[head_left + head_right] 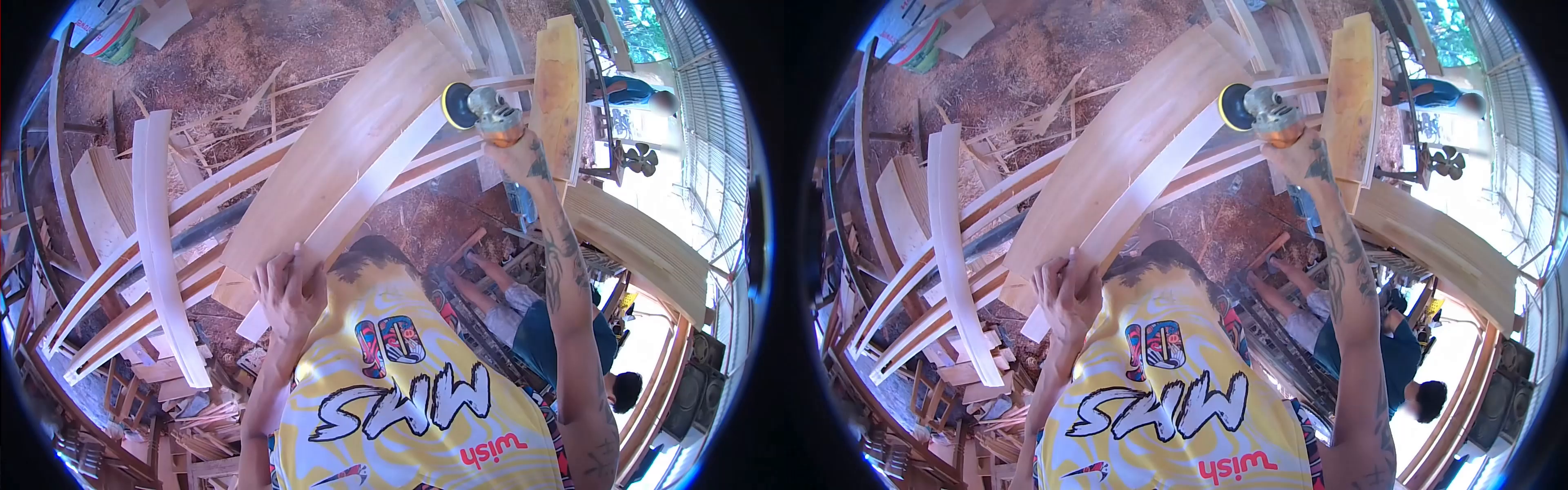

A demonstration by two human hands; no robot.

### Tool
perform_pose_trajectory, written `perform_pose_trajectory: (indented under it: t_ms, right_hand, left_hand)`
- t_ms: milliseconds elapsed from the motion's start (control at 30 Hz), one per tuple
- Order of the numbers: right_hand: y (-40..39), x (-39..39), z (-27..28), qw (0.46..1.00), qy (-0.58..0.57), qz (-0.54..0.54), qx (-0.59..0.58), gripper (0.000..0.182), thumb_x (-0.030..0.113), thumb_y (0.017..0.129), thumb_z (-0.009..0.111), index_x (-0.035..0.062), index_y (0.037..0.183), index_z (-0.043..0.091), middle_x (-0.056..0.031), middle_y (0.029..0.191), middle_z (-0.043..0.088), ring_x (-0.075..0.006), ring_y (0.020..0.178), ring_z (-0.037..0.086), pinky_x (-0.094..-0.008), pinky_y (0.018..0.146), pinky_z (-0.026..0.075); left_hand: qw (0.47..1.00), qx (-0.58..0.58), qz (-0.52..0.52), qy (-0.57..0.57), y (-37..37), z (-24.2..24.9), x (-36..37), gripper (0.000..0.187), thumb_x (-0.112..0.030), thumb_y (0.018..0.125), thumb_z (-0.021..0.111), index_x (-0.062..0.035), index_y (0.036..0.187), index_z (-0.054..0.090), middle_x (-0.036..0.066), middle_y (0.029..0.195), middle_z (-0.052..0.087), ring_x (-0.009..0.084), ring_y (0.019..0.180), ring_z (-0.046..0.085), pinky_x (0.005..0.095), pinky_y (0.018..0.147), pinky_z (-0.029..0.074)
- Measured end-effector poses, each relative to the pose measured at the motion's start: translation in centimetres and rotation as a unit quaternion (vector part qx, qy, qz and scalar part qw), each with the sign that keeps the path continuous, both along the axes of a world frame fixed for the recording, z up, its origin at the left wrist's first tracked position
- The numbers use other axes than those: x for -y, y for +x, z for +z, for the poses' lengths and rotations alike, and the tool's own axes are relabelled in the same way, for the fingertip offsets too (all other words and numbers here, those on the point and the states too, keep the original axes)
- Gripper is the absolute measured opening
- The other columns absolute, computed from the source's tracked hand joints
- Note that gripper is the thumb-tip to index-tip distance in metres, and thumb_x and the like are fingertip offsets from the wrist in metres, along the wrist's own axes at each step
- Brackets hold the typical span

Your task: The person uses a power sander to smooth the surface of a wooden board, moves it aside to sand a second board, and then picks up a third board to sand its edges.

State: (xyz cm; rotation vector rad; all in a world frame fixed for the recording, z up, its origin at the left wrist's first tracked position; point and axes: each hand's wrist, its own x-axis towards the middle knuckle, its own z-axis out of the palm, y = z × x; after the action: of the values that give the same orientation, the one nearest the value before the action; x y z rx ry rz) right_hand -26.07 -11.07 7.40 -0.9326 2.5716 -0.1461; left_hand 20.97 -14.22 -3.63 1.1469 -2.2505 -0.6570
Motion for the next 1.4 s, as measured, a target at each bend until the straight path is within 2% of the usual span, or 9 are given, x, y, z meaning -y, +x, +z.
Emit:
perform_pose_trajectory:
  t_ms: [167,233,433,667,733,967,1200,1300,1400]
  right_hand:
    - [1.9,-1.1,-2.3,0.997,-0.046,0.046,-0.052,0.06,0.041,0.078,0.09,-0.0055,0.113,0.076,-0.0274,0.107,0.081,-0.0413,0.104,0.081,-0.0479,0.09,0.063]
    - [4.4,-1.4,-1.6,0.99,-0.085,0.115,0.003,0.058,0.037,0.079,0.09,-0.0033,0.117,0.074,-0.0278,0.103,0.08,-0.0434,0.103,0.08,-0.0484,0.089,0.063]
    - [14.0,-1.6,-0.8,0.98,-0.078,0.167,0.076,0.055,0.035,0.08,0.092,-0.001,0.118,0.072,-0.0275,0.101,0.079,-0.046,0.101,0.078,-0.0511,0.088,0.064]
    - [18.8,-1.2,-0.2,0.967,-0.024,0.233,0.098,0.052,0.033,0.084,0.092,0.0014,0.118,0.07,-0.0276,0.099,0.078,-0.0481,0.099,0.077,-0.0545,0.086,0.064]
    - [17.7,-0.1,0.5,0.971,-0.021,0.223,0.079,0.051,0.033,0.082,0.092,0.001,0.116,0.07,-0.0277,0.099,0.078,-0.0483,0.099,0.077,-0.0548,0.087,0.064]
    - [9.1,2.1,0.9,0.975,-0.025,0.218,0.039,0.048,0.026,0.079,0.088,-0.0017,0.115,0.073,-0.0286,0.102,0.078,-0.0462,0.101,0.079,-0.0493,0.089,0.064]
    - [4.3,3.7,2.4,0.981,0.015,0.19,-0.043,0.051,0.036,0.077,0.088,-0.0021,0.11,0.077,-0.0264,0.103,0.08,-0.042,0.102,0.08,-0.0492,0.091,0.063]
    - [1.6,4.4,1.5,0.988,0.063,0.132,-0.052,0.06,0.043,0.076,0.088,-0.0037,0.113,0.078,-0.027,0.106,0.081,-0.0425,0.104,0.08,-0.0492,0.091,0.062]
    - [-0.1,4.1,0.9,0.994,0.044,0.099,-0.004,0.06,0.042,0.076,0.088,-0.004,0.113,0.078,-0.0274,0.107,0.08,-0.0425,0.105,0.08,-0.0494,0.092,0.063]
  left_hand:
    - [1.0,-0.004,0.004,0.002,-0.2,0.1,-0.1,0.057,-0.014,0.081,0.094,-0.0013,0.134,0.076,0.01,0.115,0.066,0.0315,0.099,0.063,0.0474,0.091,0.05]
    - [1.0,-0.011,0.005,0.006,-0.3,0.2,0.0,0.058,-0.011,0.08,0.093,-0.0001,0.134,0.076,0.012,0.113,0.066,0.0331,0.099,0.063,0.048,0.092,0.051]
    - [1.0,-0.001,0.01,0.0,-0.3,0.4,-0.1,0.053,-0.011,0.081,0.093,0.0002,0.131,0.077,0.012,0.111,0.066,0.0332,0.1,0.063,0.0495,0.092,0.052]
    - [0.998,-0.01,0.045,0.038,-0.4,-0.4,-0.6,0.075,-0.014,0.083,0.093,-0.0013,0.148,0.058,0.015,0.11,0.066,0.0371,0.102,0.063,0.0517,0.096,0.052]
    - [0.999,-0.004,0.041,0.036,-0.1,-0.5,-0.6,0.08,-0.015,0.083,0.093,-0.0019,0.151,0.053,0.016,0.111,0.066,0.0378,0.102,0.062,0.0527,0.096,0.051]
    - [0.998,0.008,0.045,0.033,-0.2,-0.4,-0.7,0.07,-0.016,0.084,0.092,-0.0043,0.145,0.059,0.016,0.113,0.066,0.0388,0.104,0.062,0.0536,0.096,0.051]
    - [0.999,0.004,0.034,0.032,-0.4,0.2,-0.4,0.066,-0.014,0.083,0.092,-0.005,0.142,0.062,0.018,0.114,0.065,0.0404,0.105,0.062,0.0543,0.096,0.051]
    - [0.999,0.009,0.033,0.039,-0.2,0.2,-0.4,0.065,-0.013,0.083,0.092,-0.0053,0.141,0.063,0.018,0.115,0.066,0.0404,0.106,0.063,0.0544,0.096,0.051]
    - [0.999,0.005,0.031,0.04,-0.3,0.2,-0.3,0.064,-0.013,0.082,0.092,-0.0055,0.139,0.064,0.018,0.116,0.066,0.0402,0.107,0.063,0.0542,0.097,0.051]
